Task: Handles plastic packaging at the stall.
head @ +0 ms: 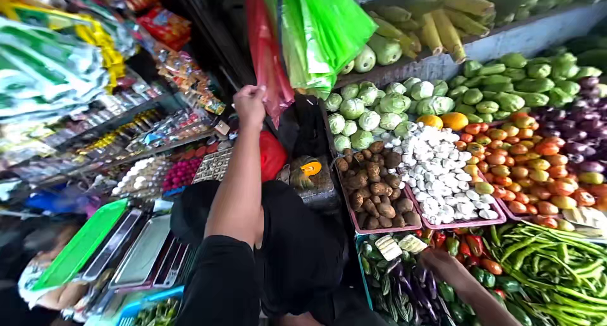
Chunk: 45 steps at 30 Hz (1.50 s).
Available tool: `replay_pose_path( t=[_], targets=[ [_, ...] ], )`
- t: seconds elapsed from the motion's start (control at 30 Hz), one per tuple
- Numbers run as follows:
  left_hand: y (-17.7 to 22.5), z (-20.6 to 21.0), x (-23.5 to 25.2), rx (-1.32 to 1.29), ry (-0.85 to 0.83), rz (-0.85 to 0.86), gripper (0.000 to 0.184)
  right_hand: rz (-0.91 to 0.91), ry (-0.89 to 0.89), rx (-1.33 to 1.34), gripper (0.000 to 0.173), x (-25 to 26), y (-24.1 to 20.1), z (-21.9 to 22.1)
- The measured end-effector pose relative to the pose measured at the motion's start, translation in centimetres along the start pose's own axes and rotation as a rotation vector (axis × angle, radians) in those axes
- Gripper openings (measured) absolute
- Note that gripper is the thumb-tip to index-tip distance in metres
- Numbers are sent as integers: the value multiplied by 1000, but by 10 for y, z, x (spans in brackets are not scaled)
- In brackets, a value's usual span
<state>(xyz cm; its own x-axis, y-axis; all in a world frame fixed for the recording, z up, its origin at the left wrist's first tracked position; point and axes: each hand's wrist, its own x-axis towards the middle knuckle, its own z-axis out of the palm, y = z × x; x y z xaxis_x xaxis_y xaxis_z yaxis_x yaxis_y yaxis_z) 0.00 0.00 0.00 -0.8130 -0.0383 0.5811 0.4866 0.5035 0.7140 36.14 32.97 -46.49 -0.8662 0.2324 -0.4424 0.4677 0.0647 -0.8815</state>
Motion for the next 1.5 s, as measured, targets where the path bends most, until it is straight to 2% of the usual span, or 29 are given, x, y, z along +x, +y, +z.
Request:
replay_pose_path(
  t=[0.07,0.13,0.23,0.27,0.3,0.33,0.4,0.47,0.5,0.53,0.6,0.63,0.67,0.7,0.77,0.83,0.87,0.9,0.97,1.03,1.13,1.2,1.27,1.3,1.33,1.37,1.43,1.47,1.5],
  targets=[
    [26,-21,-58,152,-46,83,26,-201,-101,147,46,4,-106,26],
    [53,-41,-146,182,-184,122,24,-397,-241,312,61,-17,-204,56],
    [53,-65,-319,43,-539,86,17,-645,-568,493,96,-60,-294,105],
    [42,-70,-370,4,-650,38,17,-670,-665,553,99,-77,-310,122],
    [22,-76,-416,-46,-758,-60,20,-662,-748,627,91,-95,-319,140],
    [-7,-84,-458,-66,-830,-158,23,-617,-794,695,73,-115,-323,160],
    [-74,-111,-540,74,-834,-271,29,-477,-795,756,33,-158,-317,206],
    [-102,-161,-602,270,-877,-580,37,-490,-791,617,24,-192,-292,254],
    [-97,-192,-630,266,-799,-714,38,-546,-797,458,27,-206,-271,274],
    [-89,-225,-655,203,-629,-795,36,-622,-818,240,33,-218,-248,290],
    [-77,-290,-693,-72,-75,-863,33,-768,-915,-287,45,-243,-210,322],
    [-74,-315,-712,-246,174,-855,34,-781,-962,-556,44,-256,-192,338],
    [-68,-335,-727,-360,357,-818,39,-775,-1010,-781,41,-271,-174,355],
    [-57,-352,-738,-397,455,-786,44,-763,-1075,-948,42,-284,-158,371],
    [-28,-366,-744,-338,428,-794,49,-758,-1212,-1106,57,-312,-131,400],
    [-6,-361,-743,-179,304,-860,44,-722,-1331,-1044,74,-337,-112,421],
    [-1,-357,-745,-99,331,-904,35,-650,-1401,-951,77,-348,-108,429],
    [-2,-357,-752,-81,448,-907,25,-551,-1472,-801,70,-356,-105,437],
    [-7,-372,-774,-274,733,-824,17,-300,-1570,-421,37,-366,-103,447],
    [-7,-395,-799,-470,852,-808,19,-214,-1501,-236,19,-370,-103,455],
    [0,-424,-839,-512,828,-866,26,-451,-1476,-386,16,-362,-102,462],
    [0,-449,-853,-454,759,-826,44,-611,-1562,-541,18,-350,-104,461],
    [-2,-471,-852,-341,624,-809,78,-599,-1652,-577,17,-337,-102,458],
    [-3,-474,-843,-299,546,-849,88,-562,-1689,-580,16,-331,-102,457],
    [-6,-470,-831,-271,452,-902,88,-527,-1713,-590,15,-324,-103,457],
    [-9,-462,-816,-254,342,-933,80,-492,-1729,-591,14,-318,-104,458],
    [-19,-445,-791,-179,214,-948,41,-443,-1753,-570,13,-304,-111,461],
    [-23,-437,-783,-149,250,-963,21,-431,-1765,-560,13,-297,-115,463],
    [-24,-432,-778,-174,320,-988,10,-417,-1776,-557,13,-289,-117,466]
  ],
)
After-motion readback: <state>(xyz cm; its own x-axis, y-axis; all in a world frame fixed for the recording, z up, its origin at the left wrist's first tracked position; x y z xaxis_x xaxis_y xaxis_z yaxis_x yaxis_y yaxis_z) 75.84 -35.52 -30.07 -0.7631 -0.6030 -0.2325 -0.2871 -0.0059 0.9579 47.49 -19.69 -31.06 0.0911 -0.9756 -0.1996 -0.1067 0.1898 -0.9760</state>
